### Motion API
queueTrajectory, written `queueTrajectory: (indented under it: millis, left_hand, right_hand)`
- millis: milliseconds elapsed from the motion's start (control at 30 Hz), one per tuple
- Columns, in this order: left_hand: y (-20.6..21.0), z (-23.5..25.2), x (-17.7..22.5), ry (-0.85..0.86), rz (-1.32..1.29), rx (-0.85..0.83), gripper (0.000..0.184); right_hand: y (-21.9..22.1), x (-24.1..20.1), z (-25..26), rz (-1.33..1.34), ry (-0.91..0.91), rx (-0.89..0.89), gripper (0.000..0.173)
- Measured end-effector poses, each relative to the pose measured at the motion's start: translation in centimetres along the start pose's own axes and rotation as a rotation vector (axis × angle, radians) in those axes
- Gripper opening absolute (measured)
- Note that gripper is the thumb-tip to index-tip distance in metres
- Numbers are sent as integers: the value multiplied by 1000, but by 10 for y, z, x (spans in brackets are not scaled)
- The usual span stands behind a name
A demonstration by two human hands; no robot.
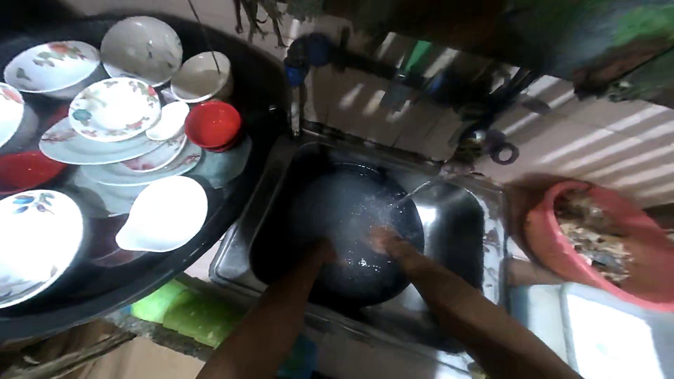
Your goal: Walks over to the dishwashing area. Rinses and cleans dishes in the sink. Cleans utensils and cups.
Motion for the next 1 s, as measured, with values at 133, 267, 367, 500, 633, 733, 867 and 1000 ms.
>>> queueTrajectory:
  millis: [133, 267, 367, 500, 633, 733, 867, 1000]
  left_hand:
    - [5, -10, -1, 27, 151, -11, 46]
    - [2, -1, -5, 97, 259, -19, 45]
    - [2, 6, -11, 74, 242, 36, 48]
    - [13, 17, -26, -22, 77, 202, 72]
    - [-14, 13, -25, 14, 185, 77, 56]
    - [-19, 21, -39, 58, 160, 127, 68]
    - [-5, 11, -50, 60, 206, 342, 80]
    - [-1, -8, -35, 190, 327, 283, 87]
  right_hand:
    - [17, 8, -12, 125, 34, -69, 59]
    - [20, -9, -29, 42, -31, -174, 79]
    - [30, -15, -19, 44, -36, -246, 57]
    - [45, -25, -3, 194, 80, -261, 62]
    - [36, -53, -22, 71, 80, -271, 57]
    - [32, -50, -24, 171, 54, -258, 55]
    - [16, -12, -57, 979, -116, 272, 36]
    - [-47, -1, -140, 1617, -336, 1041, 40]
Point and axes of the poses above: each hand's wrist, its own z-axis towards the middle knuckle, its own y-axis out of the palm, x = y × z, the point moved 1 cm from there along z, towards the middle knuckle, and after that the axes turned 15 degrees about z, right-handed, at the moved point
